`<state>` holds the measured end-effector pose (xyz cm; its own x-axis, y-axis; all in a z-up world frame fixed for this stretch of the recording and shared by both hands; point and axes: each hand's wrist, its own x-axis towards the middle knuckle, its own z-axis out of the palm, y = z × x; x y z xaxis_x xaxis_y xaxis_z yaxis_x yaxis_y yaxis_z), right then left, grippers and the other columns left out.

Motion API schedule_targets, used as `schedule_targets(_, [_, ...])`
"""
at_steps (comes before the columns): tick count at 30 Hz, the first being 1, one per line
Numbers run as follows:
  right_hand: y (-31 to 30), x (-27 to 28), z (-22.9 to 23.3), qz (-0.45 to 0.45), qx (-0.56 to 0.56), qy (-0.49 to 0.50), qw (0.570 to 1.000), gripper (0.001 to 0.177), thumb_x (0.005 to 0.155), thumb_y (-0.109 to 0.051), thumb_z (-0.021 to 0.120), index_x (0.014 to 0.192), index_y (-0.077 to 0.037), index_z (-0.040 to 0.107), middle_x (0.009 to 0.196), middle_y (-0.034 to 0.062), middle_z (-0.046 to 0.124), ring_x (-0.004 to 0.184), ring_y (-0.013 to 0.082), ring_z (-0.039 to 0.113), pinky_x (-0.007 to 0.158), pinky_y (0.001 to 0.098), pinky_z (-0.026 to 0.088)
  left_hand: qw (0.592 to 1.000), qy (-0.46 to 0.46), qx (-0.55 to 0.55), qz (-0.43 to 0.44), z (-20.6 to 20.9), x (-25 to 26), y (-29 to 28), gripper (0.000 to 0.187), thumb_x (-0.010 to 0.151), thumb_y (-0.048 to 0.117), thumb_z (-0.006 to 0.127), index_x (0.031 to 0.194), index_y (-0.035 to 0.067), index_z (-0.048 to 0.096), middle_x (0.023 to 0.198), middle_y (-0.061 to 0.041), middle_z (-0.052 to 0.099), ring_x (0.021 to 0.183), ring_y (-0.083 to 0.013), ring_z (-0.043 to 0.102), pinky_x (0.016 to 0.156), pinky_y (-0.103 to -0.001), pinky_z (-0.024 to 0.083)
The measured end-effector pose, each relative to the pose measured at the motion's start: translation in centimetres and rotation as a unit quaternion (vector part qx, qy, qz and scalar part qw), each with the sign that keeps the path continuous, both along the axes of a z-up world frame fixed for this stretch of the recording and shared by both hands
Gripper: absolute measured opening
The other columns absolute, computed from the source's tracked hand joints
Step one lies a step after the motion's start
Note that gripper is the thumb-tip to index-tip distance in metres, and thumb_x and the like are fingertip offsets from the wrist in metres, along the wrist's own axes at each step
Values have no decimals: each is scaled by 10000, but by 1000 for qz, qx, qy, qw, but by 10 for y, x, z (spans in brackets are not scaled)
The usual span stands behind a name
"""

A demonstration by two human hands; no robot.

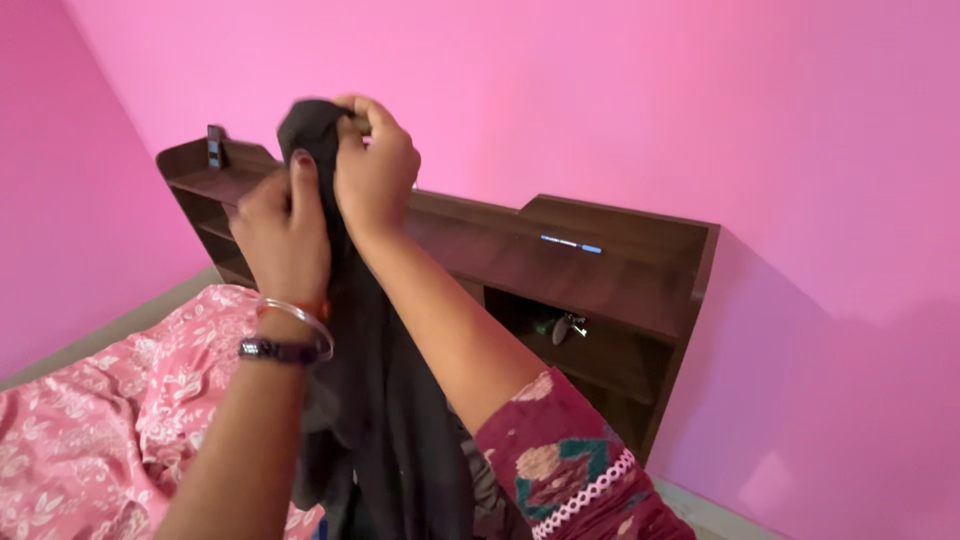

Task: The person folds a shirt and then folds a pair of pants on a bed by hand, smoothing the fabric as they go.

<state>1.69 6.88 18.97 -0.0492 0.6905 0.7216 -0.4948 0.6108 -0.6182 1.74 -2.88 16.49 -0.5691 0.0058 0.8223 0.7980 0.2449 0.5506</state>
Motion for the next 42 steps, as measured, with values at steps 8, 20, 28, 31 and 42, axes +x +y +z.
schedule_targets(8, [-6, 29, -72, 137, 12, -71, 988, 191, 931, -31, 660, 1096, -59, 751, 872, 80, 766, 773, 153, 717, 734, 312, 579, 998, 64, 14, -6, -111, 32, -15, 505, 785, 239, 835, 1138, -90, 686, 974, -210, 698, 806, -294, 660, 701, -382, 522])
schedule_targets(20, [7, 119, -307, 241, 219, -179, 928, 1127, 663, -298, 903, 1545, 11, 271, 1539, 315, 351, 1423, 421, 359, 1128, 431, 330, 890, -323, 242, -213, -202, 52, 0, 109, 883, 54, 729, 975, -3, 735, 865, 15, 704, 763, -83, 626, 668, -266, 500])
schedule_targets(28, [28, 75, -319, 248, -114, -318, 908, 510, 820, -109, 842, 1295, -29, 675, 1183, 161, 787, 1123, 275, 759, 945, 360, 568, 979, -166, 36, -117, -266, 104, -5, 841, 754, 192, 858, 1457, -25, 450, 1361, -188, 587, 1234, -274, 568, 1033, -353, 457])
schedule_targets(31, [36, 61, -292, 373, -247, -197, 872, 520, 763, 5, 805, 1263, -19, 662, 1184, 139, 762, 1080, 279, 733, 920, 361, 562, 960, -208, -179, 63, -333, 111, -4, 1329, 509, 279, 1022, 1564, -29, 274, 1523, -273, 447, 1379, -415, 456, 1051, -534, 385])
schedule_targets(42, [81, 40, -331, 574, -550, -272, 542, 424, 840, -217, 752, 1209, -17, 689, 1171, 128, 748, 1045, 289, 705, 928, 446, 565, 826, -445, 339, 70, -402, 37, 23, 419, 931, 218, 578, 1257, -14, 703, 1131, -214, 772, 1001, -257, 751, 919, -392, 584])
